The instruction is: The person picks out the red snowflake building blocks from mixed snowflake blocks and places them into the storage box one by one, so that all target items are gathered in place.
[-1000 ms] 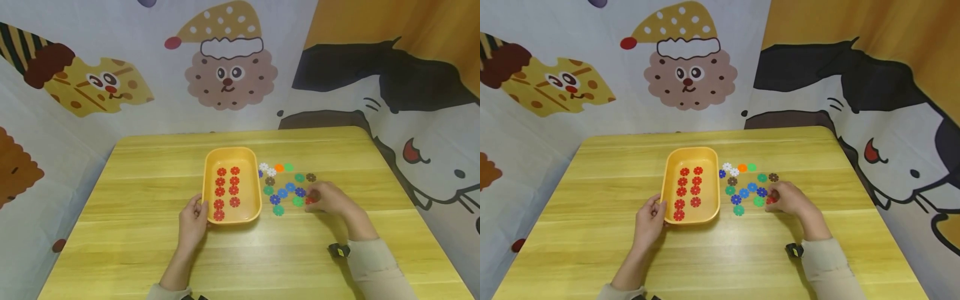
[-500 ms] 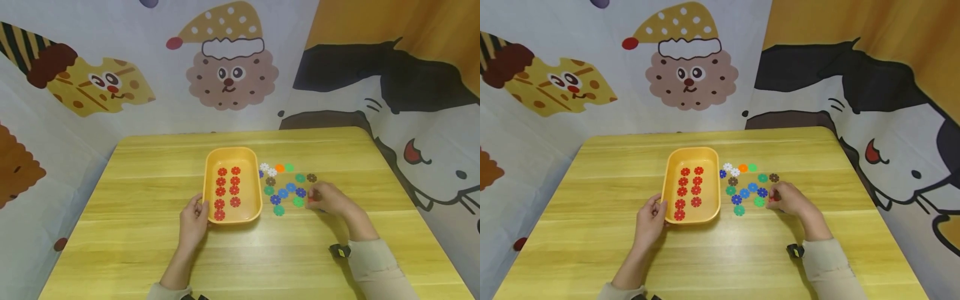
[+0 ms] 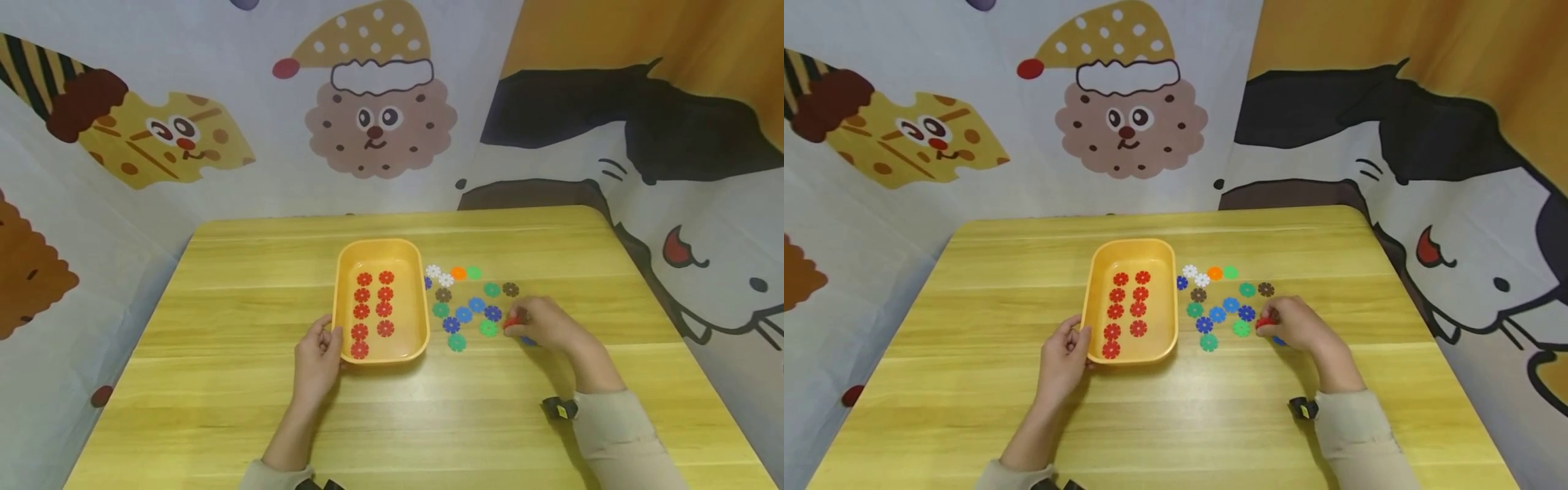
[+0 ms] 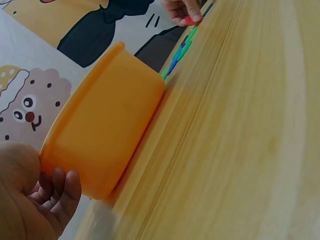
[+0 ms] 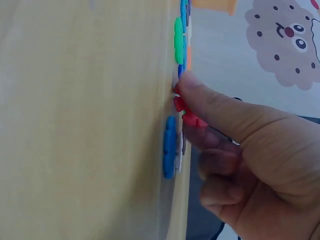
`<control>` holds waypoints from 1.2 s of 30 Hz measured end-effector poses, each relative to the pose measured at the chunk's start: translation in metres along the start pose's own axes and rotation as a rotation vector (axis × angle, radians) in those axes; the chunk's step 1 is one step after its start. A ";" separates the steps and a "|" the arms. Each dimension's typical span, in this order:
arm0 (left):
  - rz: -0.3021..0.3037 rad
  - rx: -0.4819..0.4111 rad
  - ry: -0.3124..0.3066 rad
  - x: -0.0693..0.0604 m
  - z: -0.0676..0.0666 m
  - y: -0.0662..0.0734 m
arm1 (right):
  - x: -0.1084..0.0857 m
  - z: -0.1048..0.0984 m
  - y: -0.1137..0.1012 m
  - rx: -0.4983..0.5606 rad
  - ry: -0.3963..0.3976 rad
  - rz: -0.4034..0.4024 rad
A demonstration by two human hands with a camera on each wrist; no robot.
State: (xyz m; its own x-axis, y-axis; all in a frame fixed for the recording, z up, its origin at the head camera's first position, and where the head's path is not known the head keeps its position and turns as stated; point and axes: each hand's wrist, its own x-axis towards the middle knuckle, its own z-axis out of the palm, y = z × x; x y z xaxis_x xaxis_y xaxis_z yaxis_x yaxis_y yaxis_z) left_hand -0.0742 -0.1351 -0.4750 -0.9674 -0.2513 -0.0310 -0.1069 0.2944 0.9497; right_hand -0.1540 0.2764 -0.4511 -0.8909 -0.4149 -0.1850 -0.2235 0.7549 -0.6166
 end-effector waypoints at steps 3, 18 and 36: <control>0.000 -0.002 -0.002 0.000 0.000 0.000 | 0.001 0.000 0.002 0.002 0.012 0.004; 0.000 -0.020 -0.009 -0.001 0.001 0.001 | 0.008 0.003 -0.004 -0.052 0.069 -0.098; 0.007 0.001 -0.001 0.000 0.001 -0.001 | 0.045 0.027 -0.077 0.034 0.170 -0.273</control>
State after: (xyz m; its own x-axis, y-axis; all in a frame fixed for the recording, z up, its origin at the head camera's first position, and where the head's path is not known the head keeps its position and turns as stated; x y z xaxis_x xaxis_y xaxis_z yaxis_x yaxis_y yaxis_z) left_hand -0.0747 -0.1346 -0.4759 -0.9683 -0.2487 -0.0247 -0.1006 0.2974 0.9495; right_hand -0.1661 0.1856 -0.4329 -0.8538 -0.5069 0.1191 -0.4525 0.6091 -0.6513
